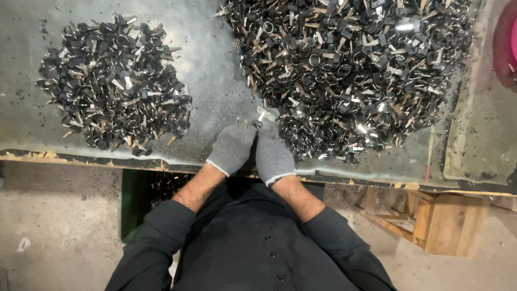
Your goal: The person wearing gloves picks small black metal components one at a time from a large pile on the workbench and places them onto a separate growing pile on the left side of the table, continuing this sorting motion throughout the episode.
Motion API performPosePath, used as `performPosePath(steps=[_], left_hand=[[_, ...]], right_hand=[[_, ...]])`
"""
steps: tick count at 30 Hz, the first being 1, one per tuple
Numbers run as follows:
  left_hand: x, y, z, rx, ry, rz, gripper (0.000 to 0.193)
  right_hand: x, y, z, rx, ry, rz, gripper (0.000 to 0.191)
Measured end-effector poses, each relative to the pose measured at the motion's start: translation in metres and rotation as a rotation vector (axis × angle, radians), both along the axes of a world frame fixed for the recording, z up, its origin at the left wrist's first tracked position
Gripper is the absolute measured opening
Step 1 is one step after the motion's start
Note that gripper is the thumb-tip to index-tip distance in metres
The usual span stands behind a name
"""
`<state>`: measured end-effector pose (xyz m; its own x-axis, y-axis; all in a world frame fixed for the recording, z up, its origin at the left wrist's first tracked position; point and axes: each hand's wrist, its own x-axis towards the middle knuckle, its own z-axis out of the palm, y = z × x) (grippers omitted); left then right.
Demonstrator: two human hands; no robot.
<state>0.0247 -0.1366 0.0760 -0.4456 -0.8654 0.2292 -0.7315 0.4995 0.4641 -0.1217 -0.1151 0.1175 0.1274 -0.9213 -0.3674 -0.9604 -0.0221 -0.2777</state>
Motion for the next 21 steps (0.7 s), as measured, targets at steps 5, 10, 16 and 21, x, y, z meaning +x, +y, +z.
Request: performPosePath(steps=[5, 10, 16, 21], left_hand=[[0.004, 0.003, 0.018, 0.294, 0.140, 0.197, 0.038], [0.005, 0.005, 0.014, 0.085, 0.141, 0.116, 0.033], [-0.001, 0.001, -0.008, -0.067, 0.070, 0.032, 0.011], [0.001, 0.004, -0.007, -0.082, 0.111, 0.036, 0.015]], right_hand=[[-0.018, 0.003, 0.004, 0.158, -0.069, -0.020, 0.047], [-0.026, 0.000, -0.005, 0.028, -0.181, 0.063, 0.039], [-0.016, -0.011, -0.002, 0.013, -0.041, 0.019, 0.034], [-0.024, -0.016, 0.017, 0.255, -0.131, -0.021, 0.042]])
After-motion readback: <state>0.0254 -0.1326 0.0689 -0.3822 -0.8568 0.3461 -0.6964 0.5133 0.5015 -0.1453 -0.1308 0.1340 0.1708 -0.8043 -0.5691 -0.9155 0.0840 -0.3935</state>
